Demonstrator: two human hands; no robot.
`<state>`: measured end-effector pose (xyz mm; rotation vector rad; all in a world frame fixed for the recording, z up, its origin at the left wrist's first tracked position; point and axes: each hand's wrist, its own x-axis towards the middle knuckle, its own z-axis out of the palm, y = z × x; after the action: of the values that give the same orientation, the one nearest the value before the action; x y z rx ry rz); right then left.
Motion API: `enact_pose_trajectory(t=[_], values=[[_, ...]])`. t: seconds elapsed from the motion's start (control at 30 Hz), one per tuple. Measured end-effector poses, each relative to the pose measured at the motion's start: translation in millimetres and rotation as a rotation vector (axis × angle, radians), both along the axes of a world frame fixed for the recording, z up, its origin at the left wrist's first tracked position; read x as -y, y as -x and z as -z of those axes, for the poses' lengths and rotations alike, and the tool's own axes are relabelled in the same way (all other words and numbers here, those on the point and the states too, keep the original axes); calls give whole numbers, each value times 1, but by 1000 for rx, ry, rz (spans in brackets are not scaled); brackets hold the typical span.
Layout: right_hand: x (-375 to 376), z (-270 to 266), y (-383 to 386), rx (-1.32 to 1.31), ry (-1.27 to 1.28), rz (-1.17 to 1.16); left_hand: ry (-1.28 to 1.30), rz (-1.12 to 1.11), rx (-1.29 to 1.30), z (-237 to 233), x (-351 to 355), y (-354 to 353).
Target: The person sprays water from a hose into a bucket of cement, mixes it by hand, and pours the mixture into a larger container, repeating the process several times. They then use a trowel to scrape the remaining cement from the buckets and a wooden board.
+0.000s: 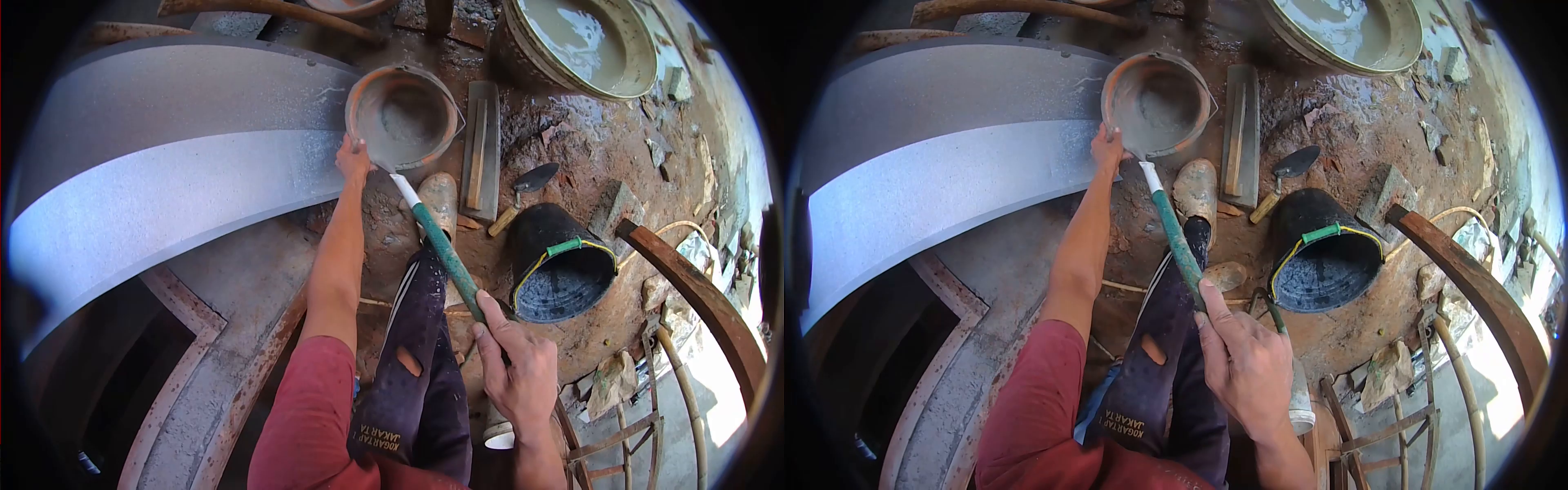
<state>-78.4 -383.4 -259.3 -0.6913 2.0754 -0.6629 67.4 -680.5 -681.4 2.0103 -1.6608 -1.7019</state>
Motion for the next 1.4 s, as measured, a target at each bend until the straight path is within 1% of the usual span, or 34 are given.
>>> enact_pose_trajectory(t=[0.03,0.07,0.13,0.17,0.23,0.37,0.43,0.47,0.5,0.57,0.6,0.63,0.67,0.7,0.77,0.8,0.87,0.93,0.97,1.03,1.07,1.13,1.17,1.3,1.37,1.4], values=[[-2,0,-2,-21,10,15,-59,-53,-10,-2,-2,1],[-4,1,-3,-45,22,32,-60,-54,-13,-5,-8,2],[-7,1,-5,-68,19,28,-42,-119,-135,-7,-19,0],[-8,0,-6,-90,19,23,-42,-120,-136,-8,-26,-1],[-11,-1,-7,-99,16,26,-191,-234,-165,-22,-37,5],[-16,-5,-9,-113,-5,21,-133,-205,-262,-16,-44,-2],[-19,-7,-12,-111,1,21,-109,-134,-175,-19,-42,-1],[-20,-7,-12,-113,8,23,-107,-135,-180,-7,-42,-2],[-21,-6,-12,-119,9,22,88,-33,-76,25,-43,-7],[-26,-7,-14,-149,30,31,272,70,29,27,-58,0],[-26,-8,-13,-153,30,31,407,114,157,-4,-72,22],[-27,-10,-11,-149,23,67,542,159,289,-24,-89,37],[-27,-12,-10,-145,19,104,545,160,287,-29,-103,45],[-28,-13,-9,-147,24,107,652,357,470,-32,-115,54],[-30,-16,-7,-160,12,199,763,553,650,-42,-123,63],[-31,-18,-5,-165,19,201,644,616,403,-45,-124,65],[-33,-23,-2,-164,-32,229,530,675,155,-48,-122,77],[-36,-24,-1,-172,-17,257,586,742,-79,-41,-121,90],[-36,-23,-1,-180,-7,283,592,744,-79,-38,-121,98],[-37,-23,-1,-182,21,307,642,636,26,-48,-119,118],[-37,-23,-1,-181,42,330,645,637,26,-54,-116,125],[-36,-23,-2,-174,49,337,579,696,178,-61,-113,132],[-35,-24,-2,-168,58,343,580,705,180,-65,-114,131],[-30,-30,-1,-139,44,325,688,780,106,-61,-114,118],[-32,-30,-3,-155,114,337,774,722,-50,-69,-113,106],[-32,-32,-3,-154,115,341,774,727,-50,-74,-111,100]])
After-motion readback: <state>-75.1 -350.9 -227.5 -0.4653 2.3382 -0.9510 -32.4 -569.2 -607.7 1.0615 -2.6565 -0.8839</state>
